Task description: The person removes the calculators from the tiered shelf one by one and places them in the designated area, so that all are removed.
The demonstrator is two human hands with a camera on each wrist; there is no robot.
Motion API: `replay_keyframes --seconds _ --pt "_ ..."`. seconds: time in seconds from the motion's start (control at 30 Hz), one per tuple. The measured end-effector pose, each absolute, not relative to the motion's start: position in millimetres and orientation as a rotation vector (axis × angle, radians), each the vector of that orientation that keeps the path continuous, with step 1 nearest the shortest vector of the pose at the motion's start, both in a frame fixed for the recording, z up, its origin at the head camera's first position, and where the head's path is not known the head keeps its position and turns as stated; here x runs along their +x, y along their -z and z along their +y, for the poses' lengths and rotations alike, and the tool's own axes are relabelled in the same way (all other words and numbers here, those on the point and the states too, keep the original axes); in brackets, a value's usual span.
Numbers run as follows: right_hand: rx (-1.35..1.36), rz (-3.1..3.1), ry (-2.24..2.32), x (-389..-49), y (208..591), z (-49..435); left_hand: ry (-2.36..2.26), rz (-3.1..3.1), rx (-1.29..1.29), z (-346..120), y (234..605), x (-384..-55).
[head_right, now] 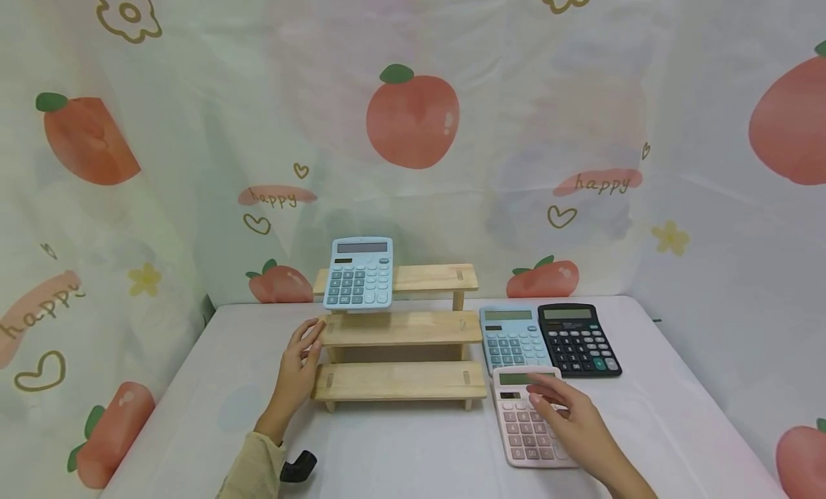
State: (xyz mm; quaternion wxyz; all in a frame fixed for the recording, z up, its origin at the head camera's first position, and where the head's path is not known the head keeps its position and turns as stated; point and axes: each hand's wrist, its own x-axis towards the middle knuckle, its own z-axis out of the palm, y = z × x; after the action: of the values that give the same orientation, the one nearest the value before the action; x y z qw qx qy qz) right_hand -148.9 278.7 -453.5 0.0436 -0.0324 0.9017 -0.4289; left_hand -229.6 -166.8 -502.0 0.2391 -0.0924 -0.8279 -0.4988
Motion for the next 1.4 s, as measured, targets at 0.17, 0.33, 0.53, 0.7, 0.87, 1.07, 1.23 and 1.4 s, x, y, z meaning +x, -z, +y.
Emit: replay_keyframes --seconds 0.17,0.33,0.53,0.7,0.87,1.07,1.23,1.4 --pt "-0.254 2.736 1.437 -156.5 450.3 263.5 1.362 -2.266 -0.242 -168.3 502.9 -230.5" --pt "-0.357 2.735 1.475 -165.1 444.5 249.6 1.373 -2.268 -0.237 -169.4 503.0 -231.0" --pt "-0.404 2.702 1.514 -175.3 441.6 236.0 1.375 -2.279 -0.227 -168.1 503.0 -231.5" --pt "-0.466 2.677 1.575 -182.6 438.9 223.6 1.369 -2.277 -0.235 -168.1 502.5 -231.2" --pt "-0.553 2.634 1.673 -188.1 439.3 213.6 1.377 -2.271 -0.24 -166.9 501.9 -230.8" --pt "-0.567 2.605 1.72 -194.3 442.3 205.4 1.38 -2.267 -0.259 -164.9 501.7 -231.3" --pt "-0.549 2.568 1.757 -198.9 439.7 196.3 1.377 -2.262 -0.267 -165.0 501.8 -231.1" --pt "-0.601 2.542 1.802 -204.3 437.0 185.4 1.371 -2.255 -0.261 -166.7 502.8 -229.8"
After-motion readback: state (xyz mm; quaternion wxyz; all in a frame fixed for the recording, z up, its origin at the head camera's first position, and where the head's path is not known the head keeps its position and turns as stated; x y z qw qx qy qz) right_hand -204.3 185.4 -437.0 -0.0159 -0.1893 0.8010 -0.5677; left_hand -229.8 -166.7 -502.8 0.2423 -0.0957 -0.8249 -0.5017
